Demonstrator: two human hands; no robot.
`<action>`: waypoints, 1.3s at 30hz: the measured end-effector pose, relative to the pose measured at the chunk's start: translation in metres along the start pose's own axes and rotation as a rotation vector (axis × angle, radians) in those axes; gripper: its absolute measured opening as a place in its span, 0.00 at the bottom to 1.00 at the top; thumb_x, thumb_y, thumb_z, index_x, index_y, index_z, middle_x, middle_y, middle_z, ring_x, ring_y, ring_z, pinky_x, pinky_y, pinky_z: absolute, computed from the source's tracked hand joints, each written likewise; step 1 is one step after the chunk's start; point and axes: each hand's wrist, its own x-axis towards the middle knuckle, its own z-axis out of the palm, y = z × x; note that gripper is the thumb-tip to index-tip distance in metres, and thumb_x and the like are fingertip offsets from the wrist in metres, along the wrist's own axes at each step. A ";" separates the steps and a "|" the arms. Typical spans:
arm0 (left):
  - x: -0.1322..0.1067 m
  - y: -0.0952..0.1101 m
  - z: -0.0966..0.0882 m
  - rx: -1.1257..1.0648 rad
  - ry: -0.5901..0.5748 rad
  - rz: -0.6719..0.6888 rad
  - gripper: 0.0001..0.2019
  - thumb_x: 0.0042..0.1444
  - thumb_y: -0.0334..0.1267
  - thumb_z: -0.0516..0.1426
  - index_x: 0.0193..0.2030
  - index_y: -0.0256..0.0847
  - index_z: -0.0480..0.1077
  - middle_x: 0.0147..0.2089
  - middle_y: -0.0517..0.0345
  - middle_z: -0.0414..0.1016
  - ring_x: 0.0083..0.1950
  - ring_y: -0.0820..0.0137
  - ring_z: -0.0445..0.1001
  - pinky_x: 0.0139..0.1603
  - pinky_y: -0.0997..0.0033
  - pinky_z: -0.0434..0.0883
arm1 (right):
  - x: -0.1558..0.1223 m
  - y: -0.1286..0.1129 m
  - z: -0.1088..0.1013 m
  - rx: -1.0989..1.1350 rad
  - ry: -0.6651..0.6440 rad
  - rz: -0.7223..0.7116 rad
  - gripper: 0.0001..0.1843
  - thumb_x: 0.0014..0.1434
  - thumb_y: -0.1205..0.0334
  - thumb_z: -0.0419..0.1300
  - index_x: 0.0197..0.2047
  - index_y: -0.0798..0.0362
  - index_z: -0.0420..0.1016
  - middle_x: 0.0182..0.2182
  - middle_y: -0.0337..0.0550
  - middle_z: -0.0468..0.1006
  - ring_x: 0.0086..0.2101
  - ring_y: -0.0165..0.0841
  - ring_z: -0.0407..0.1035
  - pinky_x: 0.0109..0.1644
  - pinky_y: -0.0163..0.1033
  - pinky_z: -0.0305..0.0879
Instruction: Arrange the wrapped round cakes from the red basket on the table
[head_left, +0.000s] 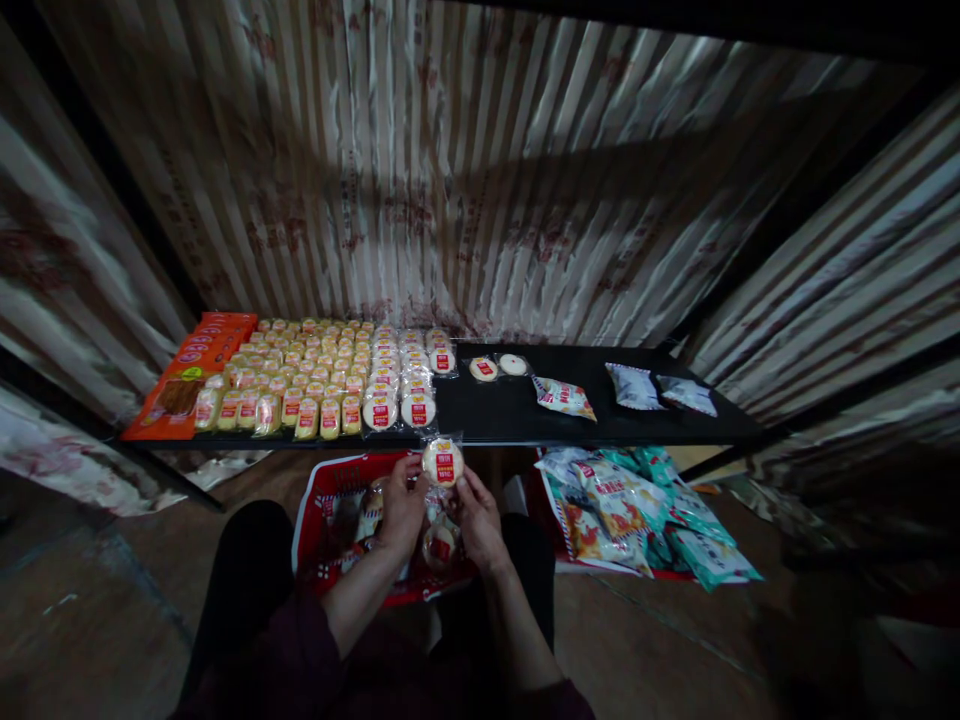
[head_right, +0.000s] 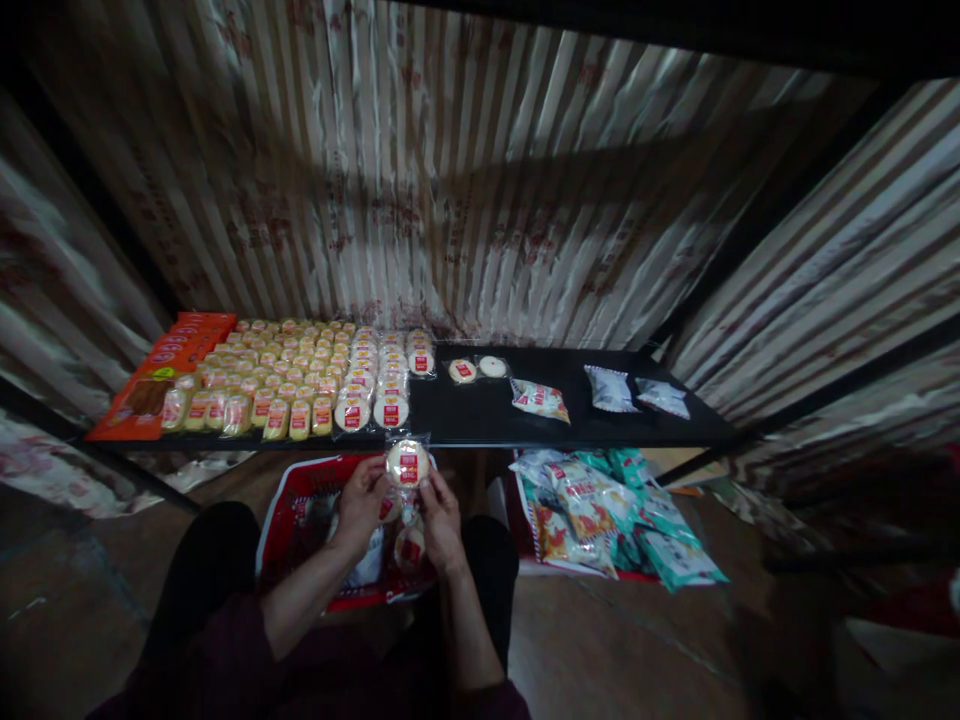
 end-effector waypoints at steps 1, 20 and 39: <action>0.001 0.002 0.001 -0.006 -0.008 0.004 0.13 0.49 0.37 0.58 0.42 0.38 0.70 0.37 0.53 0.77 0.37 0.68 0.75 0.40 0.69 0.71 | 0.001 -0.003 0.001 0.007 -0.007 0.000 0.31 0.44 0.48 0.69 0.51 0.50 0.75 0.35 0.42 0.81 0.30 0.32 0.72 0.35 0.37 0.68; 0.025 0.034 0.028 0.023 -0.029 0.023 0.16 0.47 0.29 0.58 0.44 0.39 0.71 0.36 0.56 0.74 0.36 0.70 0.73 0.40 0.71 0.70 | 0.019 -0.047 0.012 0.115 0.002 -0.017 0.31 0.42 0.56 0.71 0.51 0.49 0.74 0.39 0.42 0.82 0.36 0.36 0.75 0.43 0.42 0.71; 0.061 0.035 0.054 0.012 -0.024 0.042 0.14 0.48 0.27 0.57 0.44 0.39 0.72 0.34 0.58 0.76 0.36 0.72 0.74 0.41 0.72 0.70 | 0.067 -0.063 0.005 -0.025 0.017 -0.078 0.30 0.44 0.51 0.70 0.50 0.49 0.75 0.40 0.42 0.82 0.37 0.36 0.74 0.43 0.40 0.69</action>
